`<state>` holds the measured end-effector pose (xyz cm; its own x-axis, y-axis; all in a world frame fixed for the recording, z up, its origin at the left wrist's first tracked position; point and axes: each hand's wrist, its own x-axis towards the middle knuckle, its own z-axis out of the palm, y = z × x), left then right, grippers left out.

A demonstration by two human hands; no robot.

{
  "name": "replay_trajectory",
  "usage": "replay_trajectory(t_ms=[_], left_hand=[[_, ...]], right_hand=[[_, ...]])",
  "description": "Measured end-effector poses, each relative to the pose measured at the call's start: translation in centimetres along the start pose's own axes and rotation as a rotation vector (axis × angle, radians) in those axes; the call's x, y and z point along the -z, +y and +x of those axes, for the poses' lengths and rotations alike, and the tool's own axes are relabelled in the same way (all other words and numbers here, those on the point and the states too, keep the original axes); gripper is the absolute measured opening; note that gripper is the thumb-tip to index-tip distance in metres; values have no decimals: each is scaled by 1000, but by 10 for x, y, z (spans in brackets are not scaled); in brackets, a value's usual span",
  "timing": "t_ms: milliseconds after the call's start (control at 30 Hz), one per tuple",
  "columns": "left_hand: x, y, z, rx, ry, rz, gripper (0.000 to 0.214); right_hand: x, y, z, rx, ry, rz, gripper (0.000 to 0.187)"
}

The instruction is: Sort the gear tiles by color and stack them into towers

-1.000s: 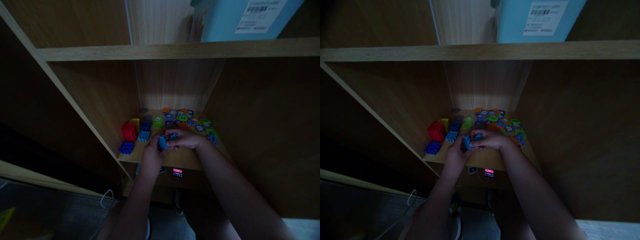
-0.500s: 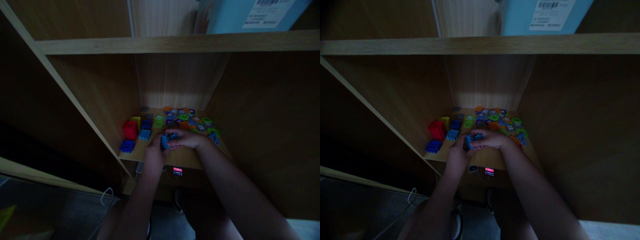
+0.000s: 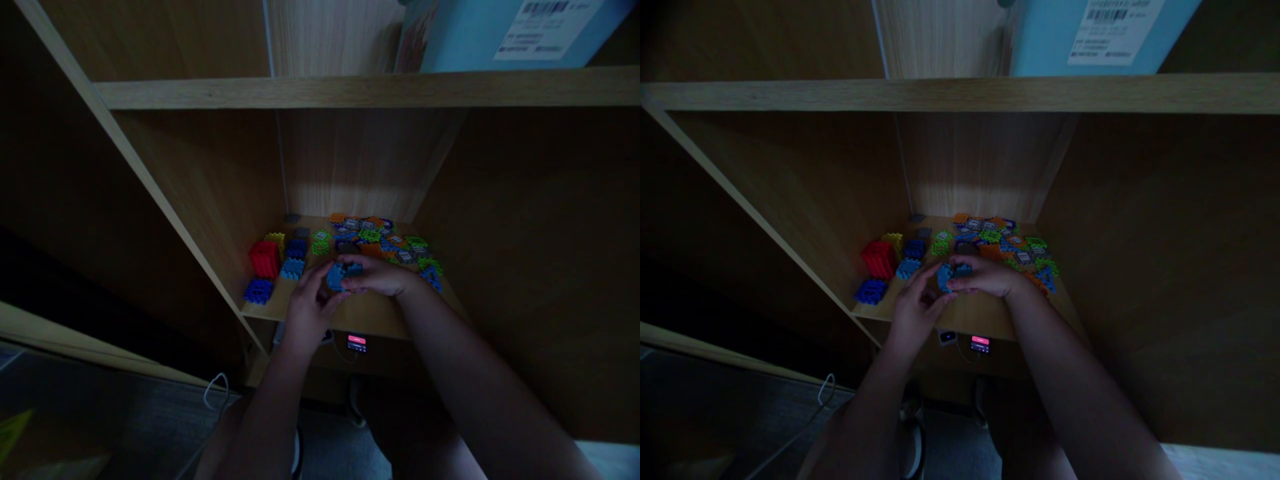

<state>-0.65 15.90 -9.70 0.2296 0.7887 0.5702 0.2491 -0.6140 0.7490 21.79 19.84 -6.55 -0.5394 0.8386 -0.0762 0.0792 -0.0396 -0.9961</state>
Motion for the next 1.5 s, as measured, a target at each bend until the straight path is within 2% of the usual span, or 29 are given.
replay_trajectory(t_ms=[167, 467, 700, 1000, 1067, 1167, 1233, 1333, 1500], left_hand=[[0, -1, 1, 38, -4, -24, 56], [3, 0, 3, 52, -54, -16, 50], [-1, 0, 2, 43, 9, -121, 47], [-1, 4, 1, 12, -8, -55, 49], [-2, 3, 1, 32, -2, -58, 49], [-3, 2, 1, 77, 3, -55, 48], [-3, 2, 1, 100, -13, -58, 45], [-3, 3, 3, 103, -73, -60, 45], [-4, 4, 4, 69, -160, -94, 48]], right_hand=[[1, -2, -1, -11, -28, -79, 58], [2, -3, 0, -18, -46, -152, 55], [0, 2, 2, 27, -18, -60, 47], [-4, -6, -1, 14, 11, -10, 44], [-4, -3, 1, 1, 73, 96, 44], [-3, 1, 6, 21, 230, 270, 43], [-1, 3, 8, 37, 306, 305, 42], [0, 2, 9, 42, 368, 222, 45], [2, 2, 11, 69, 415, -102, 47]])
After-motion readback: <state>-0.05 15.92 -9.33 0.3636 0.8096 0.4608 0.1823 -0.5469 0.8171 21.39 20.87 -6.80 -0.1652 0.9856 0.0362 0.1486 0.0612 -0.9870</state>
